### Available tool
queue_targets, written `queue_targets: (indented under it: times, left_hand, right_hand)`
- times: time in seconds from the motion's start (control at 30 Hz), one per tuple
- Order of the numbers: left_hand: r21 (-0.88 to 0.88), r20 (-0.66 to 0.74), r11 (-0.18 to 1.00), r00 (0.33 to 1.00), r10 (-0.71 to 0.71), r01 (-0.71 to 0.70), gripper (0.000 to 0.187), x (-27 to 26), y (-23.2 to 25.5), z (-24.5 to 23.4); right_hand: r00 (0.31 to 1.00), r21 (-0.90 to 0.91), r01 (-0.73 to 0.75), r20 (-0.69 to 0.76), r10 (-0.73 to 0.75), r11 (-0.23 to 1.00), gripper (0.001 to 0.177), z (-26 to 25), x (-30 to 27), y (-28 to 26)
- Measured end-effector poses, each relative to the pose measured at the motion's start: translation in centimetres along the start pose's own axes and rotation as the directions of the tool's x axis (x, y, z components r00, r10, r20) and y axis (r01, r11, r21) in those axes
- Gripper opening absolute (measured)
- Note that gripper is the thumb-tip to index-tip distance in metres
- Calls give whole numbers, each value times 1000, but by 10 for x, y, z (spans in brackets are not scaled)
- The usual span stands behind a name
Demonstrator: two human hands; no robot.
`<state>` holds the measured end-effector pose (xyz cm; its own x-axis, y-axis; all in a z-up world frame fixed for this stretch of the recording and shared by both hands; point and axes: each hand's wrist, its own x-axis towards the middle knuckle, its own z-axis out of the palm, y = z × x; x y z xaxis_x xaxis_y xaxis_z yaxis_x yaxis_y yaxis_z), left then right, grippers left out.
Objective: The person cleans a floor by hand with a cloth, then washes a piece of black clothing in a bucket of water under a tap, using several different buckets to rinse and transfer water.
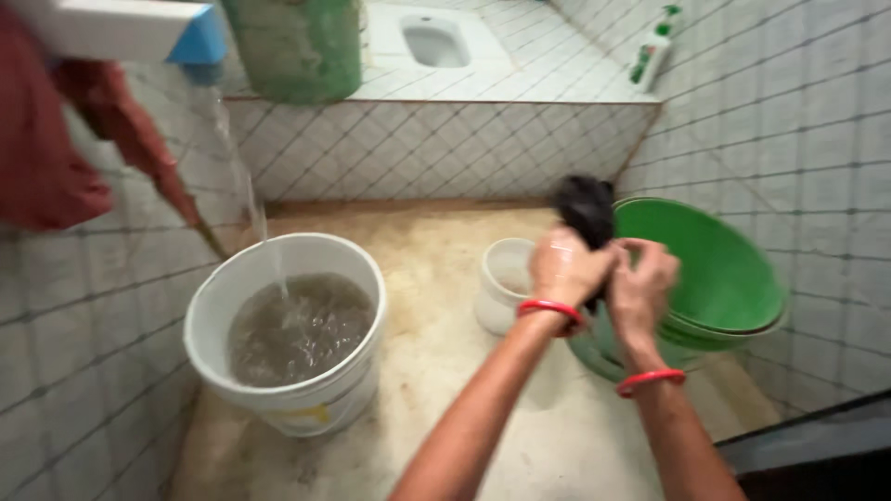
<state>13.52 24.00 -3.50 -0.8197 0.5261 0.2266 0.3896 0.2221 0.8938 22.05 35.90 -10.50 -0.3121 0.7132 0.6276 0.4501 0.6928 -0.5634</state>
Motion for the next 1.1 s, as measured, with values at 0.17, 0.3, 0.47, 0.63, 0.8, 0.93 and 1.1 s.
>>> queue_targets:
  times: [0.17,0.3,0.47,0.63,0.8,0.93,1.1]
  left_hand:
    - [122,7,992,999,32,-32,132,-9,8,101]
    - [213,305,977,951,-45,-22,96,-11,-4,108]
    - [214,154,970,984,83,-116,100,-16,-12,59]
    - [322,-319,868,820,475,-378,76,-28,-59,-94]
    - [370,-596,919,723,350,-139,41,-72,-70,-288]
    - [736,-491,651,516,702,-185,26,-71,-28,-388]
    - [914,-400,402,288,870,54,45,8,44,-445]
  right_hand:
    - [991,-493,89,-44,-127,865,31,-44,3,99]
    - [981,-497,94,192,3,862,25,-40,-22,141]
    - [976,-462,183,-19,-216,868,43,-53,-18,64]
    - [860,88,508,14,-511,857,41,-40,-51,-119]
    - [585,549,660,54,-809,513,34,9,-131,-271]
    - [535,665,654,-69,-842,361,35,35,-170,-355]
    - [579,746,492,106,-808,450,21,61,-205,-380]
